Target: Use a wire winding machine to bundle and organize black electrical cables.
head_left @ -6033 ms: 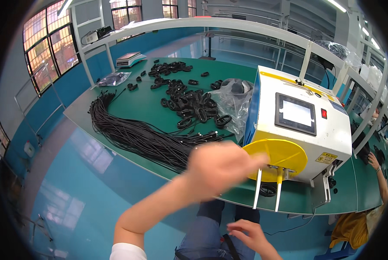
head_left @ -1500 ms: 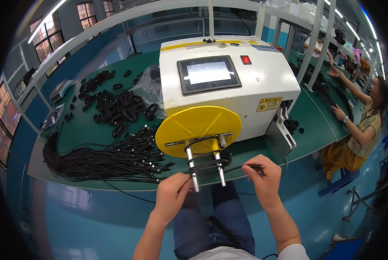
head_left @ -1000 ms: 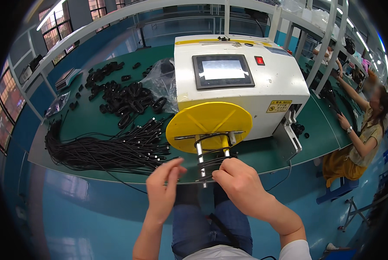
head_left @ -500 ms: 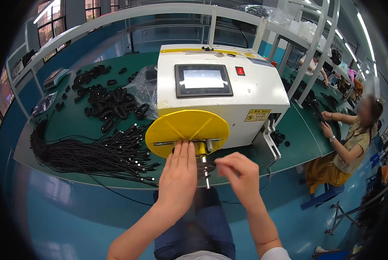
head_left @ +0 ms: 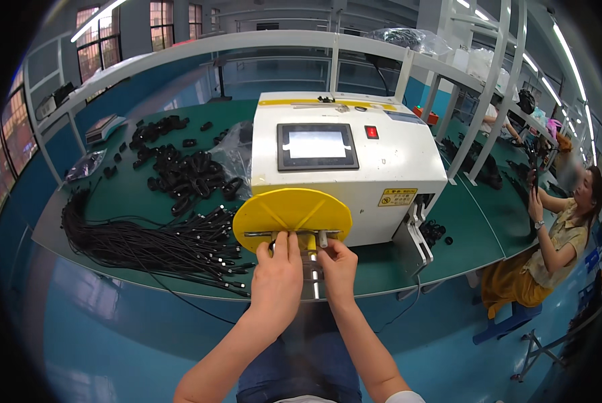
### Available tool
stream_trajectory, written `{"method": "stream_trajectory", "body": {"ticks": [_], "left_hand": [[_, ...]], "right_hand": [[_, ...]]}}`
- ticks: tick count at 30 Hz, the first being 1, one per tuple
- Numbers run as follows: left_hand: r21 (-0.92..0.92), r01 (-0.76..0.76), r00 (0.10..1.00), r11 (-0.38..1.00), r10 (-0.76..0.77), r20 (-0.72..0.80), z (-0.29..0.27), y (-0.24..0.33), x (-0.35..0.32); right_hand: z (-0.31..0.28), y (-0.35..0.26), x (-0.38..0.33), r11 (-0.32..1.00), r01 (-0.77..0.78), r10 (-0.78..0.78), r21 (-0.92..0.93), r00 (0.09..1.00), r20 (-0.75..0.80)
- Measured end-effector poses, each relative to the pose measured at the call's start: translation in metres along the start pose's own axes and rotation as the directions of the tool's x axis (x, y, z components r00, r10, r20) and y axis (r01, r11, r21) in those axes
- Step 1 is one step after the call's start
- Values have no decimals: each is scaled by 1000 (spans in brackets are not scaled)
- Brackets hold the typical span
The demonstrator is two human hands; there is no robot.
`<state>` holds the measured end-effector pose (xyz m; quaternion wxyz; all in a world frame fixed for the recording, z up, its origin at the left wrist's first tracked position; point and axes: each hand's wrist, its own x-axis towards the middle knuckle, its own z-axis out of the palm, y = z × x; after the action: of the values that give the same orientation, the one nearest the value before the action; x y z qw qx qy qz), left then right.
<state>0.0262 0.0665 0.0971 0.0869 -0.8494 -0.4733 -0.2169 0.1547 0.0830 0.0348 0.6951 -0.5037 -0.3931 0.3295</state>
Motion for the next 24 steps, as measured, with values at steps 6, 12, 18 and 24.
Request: {"method": "stream_trajectory", "body": {"ticks": [6, 12, 18, 24], "left_hand": [[-20, 1, 999, 1000, -2, -36, -9, 2, -4], [-59, 33, 998, 998, -36, -48, -9, 11, -8], [6, 79, 997, 997, -79, -12, -2, 9, -2], [34, 24, 994, 999, -20, -105, -2, 7, -5]], "right_hand": [[7, 8, -7, 979, -48, 52, 198, 999, -14], [-6, 1, -24, 927, -129, 100, 352, 990, 100], [-9, 14, -23, 895, -165, 85, 414, 975, 205], [-19, -5, -28, 871, -273, 128, 408, 929, 347]]}}
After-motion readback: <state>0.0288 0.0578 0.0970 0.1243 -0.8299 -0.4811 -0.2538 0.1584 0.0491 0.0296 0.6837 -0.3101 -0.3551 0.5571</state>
